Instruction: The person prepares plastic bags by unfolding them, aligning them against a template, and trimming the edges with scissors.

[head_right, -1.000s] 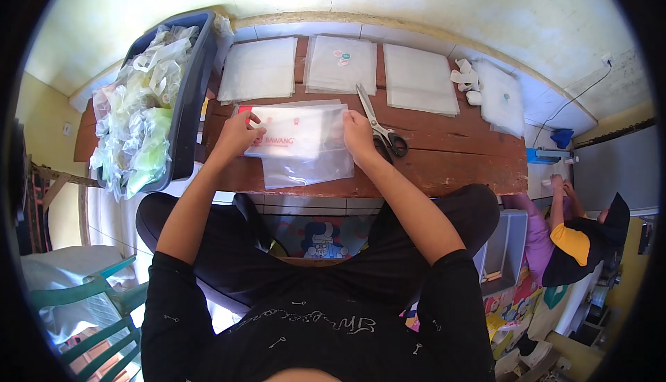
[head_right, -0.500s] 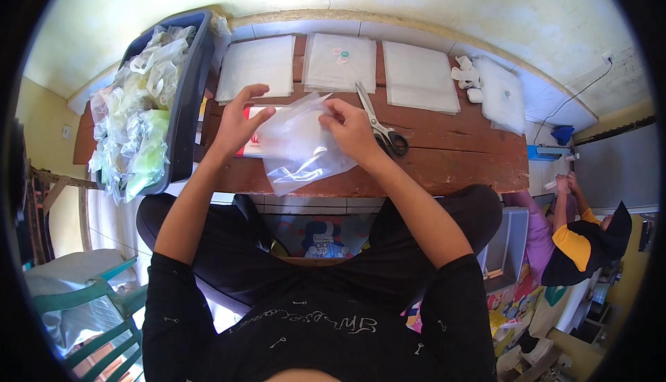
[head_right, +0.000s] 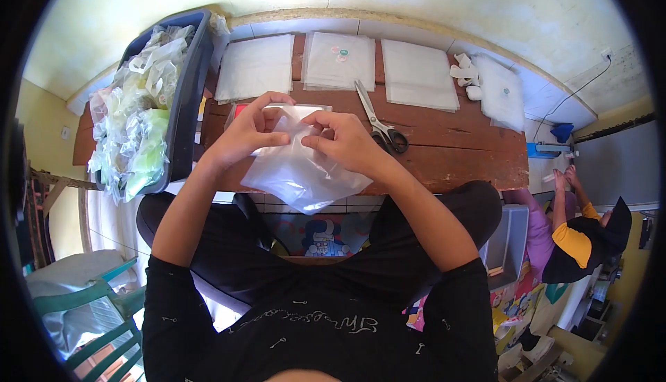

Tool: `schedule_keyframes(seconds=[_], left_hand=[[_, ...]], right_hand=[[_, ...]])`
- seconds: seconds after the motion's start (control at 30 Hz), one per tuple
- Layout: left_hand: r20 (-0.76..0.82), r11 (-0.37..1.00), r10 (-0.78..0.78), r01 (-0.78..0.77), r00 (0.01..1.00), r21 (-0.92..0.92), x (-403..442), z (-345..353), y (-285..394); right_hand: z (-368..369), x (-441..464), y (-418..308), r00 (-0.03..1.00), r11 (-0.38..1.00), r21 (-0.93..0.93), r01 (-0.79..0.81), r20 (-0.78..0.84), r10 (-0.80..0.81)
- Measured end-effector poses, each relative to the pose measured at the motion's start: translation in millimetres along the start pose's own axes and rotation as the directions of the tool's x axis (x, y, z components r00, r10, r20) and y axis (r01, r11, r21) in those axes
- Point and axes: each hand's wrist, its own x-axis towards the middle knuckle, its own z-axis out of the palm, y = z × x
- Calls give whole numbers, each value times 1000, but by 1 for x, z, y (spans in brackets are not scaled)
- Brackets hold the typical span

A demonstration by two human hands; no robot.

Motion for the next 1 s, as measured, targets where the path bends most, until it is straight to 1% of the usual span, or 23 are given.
schedule_keyframes(seconds=[0.03, 0.1, 0.13, 0.17, 0.2, 0.27, 0.33, 0.4, 0.47, 0.5, 0.6, 0.63, 0.67, 0.7, 0.73, 0.77, 0.8, 0.83, 0.87, 0.9, 0.93, 0.97, 1.0], left_hand=[[0, 1000, 0, 0, 1000, -1, 0, -1, -2], [-80, 999, -31, 28, 996, -34, 1, -3, -5], [-81, 999, -31, 28, 996, -35, 0, -1, -2], [-134, 998, -56, 57, 989, 2, -1, 3, 3], [-187, 995, -81, 89, 979, 36, -2, 7, 6], [-195, 995, -78, 89, 978, 47, -4, 10, 7], [-203, 994, -75, 88, 976, 59, -4, 11, 6], [-222, 977, -51, 95, 974, 192, -4, 12, 6], [-233, 977, -25, 73, 972, 202, -4, 12, 1], [-242, 976, 2, 51, 970, 212, -4, 12, -1], [-274, 972, 15, 50, 962, 230, -7, 12, 1], [-273, 972, 14, 51, 962, 230, -8, 13, 3], [-282, 972, 72, -3, 957, 236, -10, 14, 4], [-291, 968, 129, -57, 948, 242, -10, 14, 4], [-289, 968, 129, -58, 949, 243, -11, 12, 4], [-318, 946, 205, -104, 926, 306, -11, 10, 2], [-342, 917, 282, -148, 896, 370, -12, 8, 2], [-341, 917, 281, -147, 897, 370, -13, 5, 4], [-398, 897, 337, -163, 853, 410, -15, 3, 8], [-450, 876, 391, -175, 803, 450, -16, 1, 10], [-480, 867, 433, -205, 763, 455, -16, -3, 11], [-480, 866, 433, -205, 763, 455, -17, -6, 14], [-522, 881, 420, -195, 743, 431, -19, -8, 18]], right_hand=[[1, -2, 2, 1000, 1000, 14, -5, -20, 5], [2, -5, 5, 999, 1000, 29, -10, -38, 11], [0, -7, 7, 999, 1000, -19, 1, -44, -1], [-1, -8, 8, 999, 998, -68, 11, -51, -14], [-2, -9, 10, 999, 998, -67, 10, -52, -13], [-2, -11, 13, 999, 1000, 22, -5, -43, 6], [-4, -12, 11, 999, 998, 57, -19, -31, 21], [-6, -14, 6, 999, 995, 90, -33, -16, 34], [-6, -19, 0, 998, 999, 25, -39, -54, 40], [-7, -20, 1, 998, 999, 26, -39, -56, 41], [-9, -22, 3, 997, 1000, -6, -17, -72, 17], [-11, -22, 6, 996, 993, -115, 39, -73, -47], [-12, -23, 7, 992, 971, -222, 93, -67, -111], [-14, -24, 5, 992, 971, -222, 93, -69, -110], [-15, -25, 0, 996, 947, -311, 79, -14, -88], [-17, -27, -2, 997, 915, -398, 70, 39, -59], [-18, -27, -1, 997, 915, -397, 70, 38, -60], [-20, -26, 0, 999, 928, -371, 35, 49, -18], [-22, -26, 1, 998, 938, -346, -2, 60, 24], [-25, -26, 3, 998, 939, -345, -4, 58, 25], [-29, -25, 5, 1000, 955, -297, 14, 22, -8], [-31, -24, 6, 999, 968, -249, 35, -14, -40], [-32, -24, 5, 999, 968, -249, 36, -14, -40]])
